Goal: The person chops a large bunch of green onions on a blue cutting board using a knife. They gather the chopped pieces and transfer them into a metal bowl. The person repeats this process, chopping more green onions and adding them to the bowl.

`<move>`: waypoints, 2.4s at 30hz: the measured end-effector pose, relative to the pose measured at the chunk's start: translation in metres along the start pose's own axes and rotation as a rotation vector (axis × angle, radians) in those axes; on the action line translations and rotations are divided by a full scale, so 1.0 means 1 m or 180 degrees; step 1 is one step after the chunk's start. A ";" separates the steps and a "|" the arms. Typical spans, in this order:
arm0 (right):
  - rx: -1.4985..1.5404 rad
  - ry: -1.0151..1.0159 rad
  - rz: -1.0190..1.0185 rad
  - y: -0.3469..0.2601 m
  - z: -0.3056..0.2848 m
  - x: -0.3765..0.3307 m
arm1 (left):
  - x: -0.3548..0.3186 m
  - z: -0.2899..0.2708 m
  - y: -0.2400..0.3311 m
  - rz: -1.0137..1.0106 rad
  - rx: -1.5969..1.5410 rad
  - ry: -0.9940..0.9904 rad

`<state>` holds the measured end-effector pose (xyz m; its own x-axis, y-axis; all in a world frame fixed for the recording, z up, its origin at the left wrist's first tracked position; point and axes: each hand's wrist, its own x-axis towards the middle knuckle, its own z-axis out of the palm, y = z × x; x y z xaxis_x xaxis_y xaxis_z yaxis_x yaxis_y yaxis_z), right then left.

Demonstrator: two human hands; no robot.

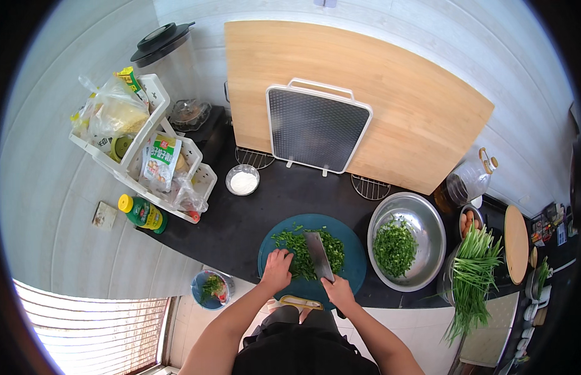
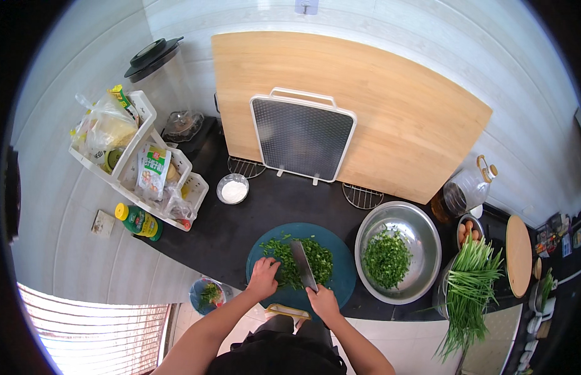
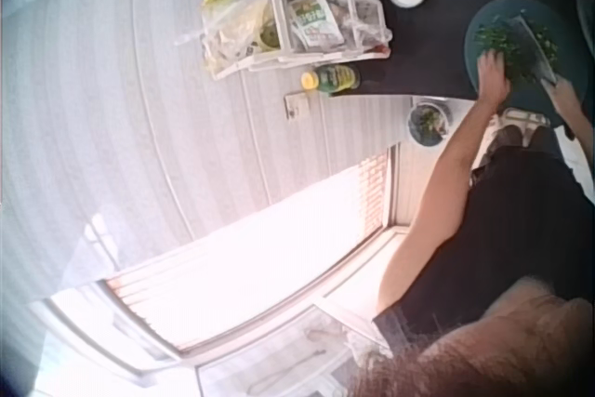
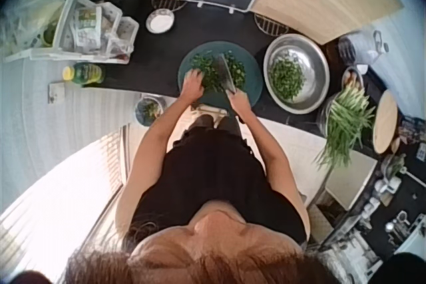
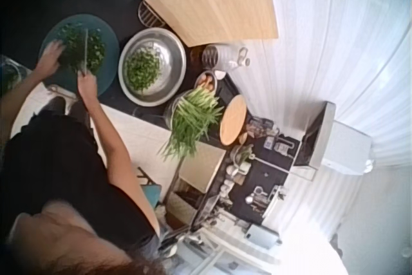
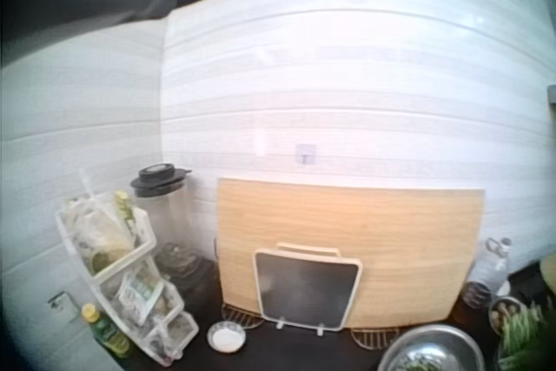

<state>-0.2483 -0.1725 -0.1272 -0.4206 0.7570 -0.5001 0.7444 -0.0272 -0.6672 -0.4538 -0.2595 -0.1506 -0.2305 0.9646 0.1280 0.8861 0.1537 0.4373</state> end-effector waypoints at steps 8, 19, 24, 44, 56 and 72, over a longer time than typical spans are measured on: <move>-0.0332 0.0099 -0.0266 -0.004 -0.008 -0.012 | -0.007 -0.008 -0.006 -0.0145 0.0153 -0.0564; -0.0594 -0.0004 -0.0595 -0.022 -0.008 -0.029 | -0.043 0.031 0.002 -0.0483 -0.0370 0.0109; -0.0814 0.0031 -0.0819 -0.022 -0.003 -0.031 | -0.040 0.046 0.007 -0.0606 -0.0461 0.0422; -0.1508 -0.0106 -0.0827 -0.039 0.062 0.021 | -0.039 0.061 -0.004 -0.0133 -0.0364 0.0354; -0.1106 -0.0044 -0.0718 -0.035 0.030 -0.007 | -0.048 0.052 0.001 -0.0361 -0.0242 0.0372; -0.1194 -0.0158 -0.0739 -0.045 0.060 0.022 | -0.042 0.052 -0.001 -0.0216 -0.0527 0.0538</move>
<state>-0.3220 -0.1940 -0.1418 -0.6163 0.6826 -0.3927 0.7601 0.3854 -0.5231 -0.4238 -0.2885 -0.2030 -0.3637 0.9016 0.2342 0.7914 0.1664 0.5882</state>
